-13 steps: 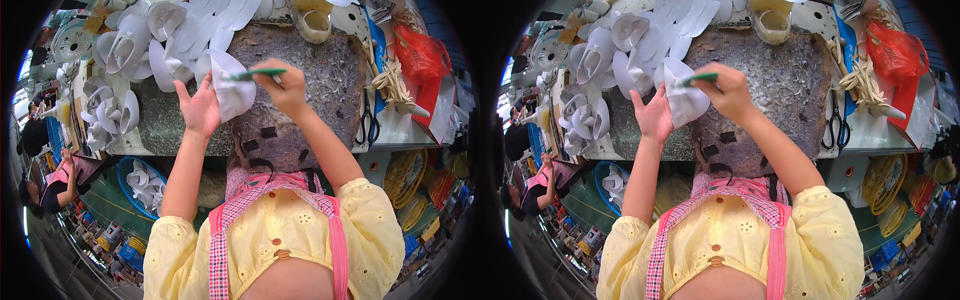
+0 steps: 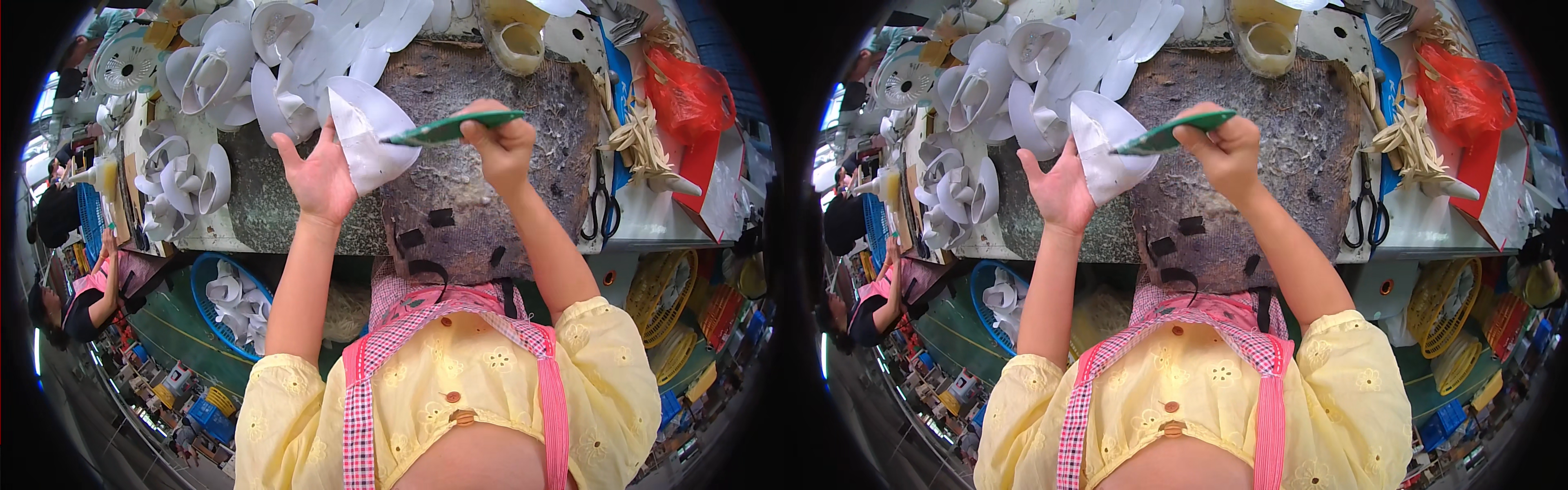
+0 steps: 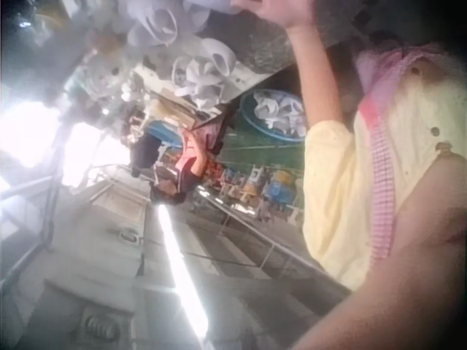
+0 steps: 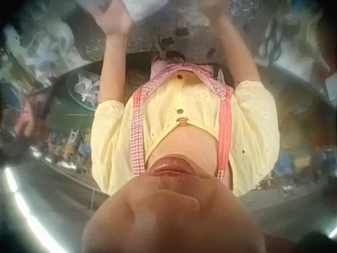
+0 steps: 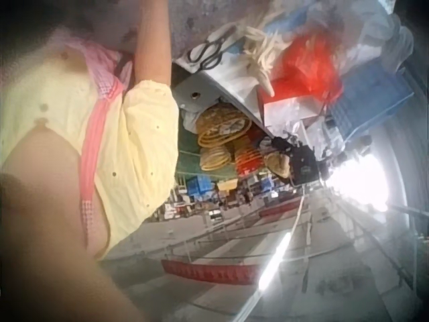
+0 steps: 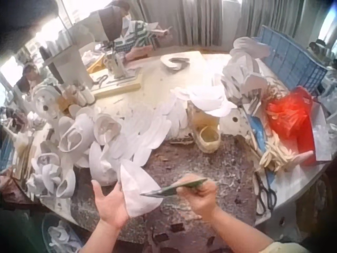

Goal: The person applies adhesive to the inner edge of white shoe components using a brush.

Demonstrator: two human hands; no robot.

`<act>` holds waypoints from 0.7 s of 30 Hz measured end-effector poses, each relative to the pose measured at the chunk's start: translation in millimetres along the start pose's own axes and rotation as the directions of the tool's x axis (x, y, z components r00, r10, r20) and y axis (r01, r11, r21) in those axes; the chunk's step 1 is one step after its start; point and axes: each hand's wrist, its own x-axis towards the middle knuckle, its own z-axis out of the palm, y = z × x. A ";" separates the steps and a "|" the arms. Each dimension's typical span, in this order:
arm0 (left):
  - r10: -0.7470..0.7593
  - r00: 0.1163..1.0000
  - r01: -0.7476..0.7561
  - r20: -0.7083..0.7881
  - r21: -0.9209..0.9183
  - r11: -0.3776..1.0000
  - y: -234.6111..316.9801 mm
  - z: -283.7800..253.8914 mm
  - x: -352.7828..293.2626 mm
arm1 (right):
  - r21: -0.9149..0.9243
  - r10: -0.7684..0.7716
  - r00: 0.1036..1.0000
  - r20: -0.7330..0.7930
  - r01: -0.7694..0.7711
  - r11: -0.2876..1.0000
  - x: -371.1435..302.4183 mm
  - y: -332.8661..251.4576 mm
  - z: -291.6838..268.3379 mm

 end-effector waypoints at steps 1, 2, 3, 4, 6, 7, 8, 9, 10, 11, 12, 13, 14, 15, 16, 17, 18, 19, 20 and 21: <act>-0.006 1.000 0.006 -0.017 -0.012 1.000 -0.5 0.4 -1.7 | -0.015 0.022 1.000 -0.002 -0.022 1.000 8.0 -0.9 2.5; -0.007 1.000 0.007 -0.016 -0.012 1.000 -1.5 1.8 -3.3 | -0.033 0.045 0.999 -0.005 -0.045 0.998 13.3 -0.1 3.1; -0.016 1.000 0.016 -0.001 -0.035 0.999 -1.6 3.7 -5.0 | -0.033 0.044 0.999 -0.005 -0.044 0.998 14.6 7.5 3.4; -0.024 1.000 0.025 0.014 -0.058 0.998 -1.7 5.8 -6.1 | -0.070 -0.103 0.994 0.048 0.106 0.992 12.9 19.0 3.7; 0.055 0.998 -0.055 -0.008 0.007 0.998 1.4 7.9 -5.4 | -0.112 -0.247 0.961 0.124 0.261 0.959 4.9 22.2 2.7; 0.133 0.991 -0.131 -0.027 0.071 0.989 2.8 8.5 -4.4 | -0.114 -0.251 0.960 0.125 0.265 0.958 -4.8 19.4 -0.9; 0.133 0.991 -0.131 -0.025 0.069 0.989 3.2 6.8 -5.8 | -0.072 -0.184 0.973 0.137 0.195 0.978 -18.3 17.3 -6.2; 0.121 0.992 -0.120 0.025 -0.017 0.993 6.3 1.5 -4.9 | -0.027 -0.122 0.980 0.157 0.128 0.991 -25.5 17.5 -11.2; 0.111 0.991 -0.103 0.077 -0.104 0.989 9.1 -2.1 -3.0 | 0.001 -0.050 0.985 0.166 0.051 0.999 -28.1 16.4 -16.6; 0.111 0.990 -0.102 0.082 -0.108 0.989 10.2 -1.4 -2.1 | -0.017 -0.053 0.991 0.124 0.056 0.998 -24.0 13.5 -25.3; 0.112 0.992 -0.108 0.064 -0.069 0.992 11.5 0.5 -2.3 | -0.036 -0.056 0.995 0.082 0.059 0.998 -15.5 8.9 -33.7; 0.114 0.992 -0.113 0.046 -0.030 0.993 12.3 1.0 -2.2 | -0.152 -0.118 0.989 -0.087 0.104 0.983 0.8 0.7 -41.9; 0.108 0.992 -0.106 0.061 -0.040 0.994 10.2 -1.4 3.5 | -0.280 -0.204 0.948 -0.246 0.133 0.951 21.6 -2.0 -55.5; 0.087 0.992 -0.075 -0.089 0.135 0.988 7.1 -5.1 8.6 | -0.464 -0.296 0.908 -0.295 0.135 0.875 42.4 8.4 -75.4; 0.088 0.969 -0.015 -0.230 0.300 0.954 2.6 -5.1 14.9 | -0.635 -0.399 0.857 -0.324 0.116 0.764 65.0 16.0 -96.7; 0.070 0.975 -0.006 -0.211 0.292 0.956 -4.0 -3.9 20.1 | -0.888 -0.440 0.885 -0.155 0.071 0.454 78.3 25.5 -112.4; 0.090 0.939 0.117 -0.331 0.556 0.823 -10.2 -1.6 22.0 | -0.997 -0.404 0.915 0.011 0.043 0.069 85.2 35.9 -123.6; 0.148 0.894 0.255 -0.424 0.750 0.610 -15.2 -0.5 26.7 | -0.956 -0.389 0.921 -0.013 0.103 0.276 89.1 47.4 -129.9; 0.222 0.913 0.220 -0.343 0.870 0.442 -13.1 -3.0 24.8 | -0.937 -0.332 0.940 -0.073 0.050 0.346 95.3 38.7 -135.3; 0.276 0.926 0.188 -0.257 0.949 0.253 -11.2 0.7 16.3 | -0.910 -0.262 0.956 -0.133 -0.013 0.415 98.4 25.6 -138.9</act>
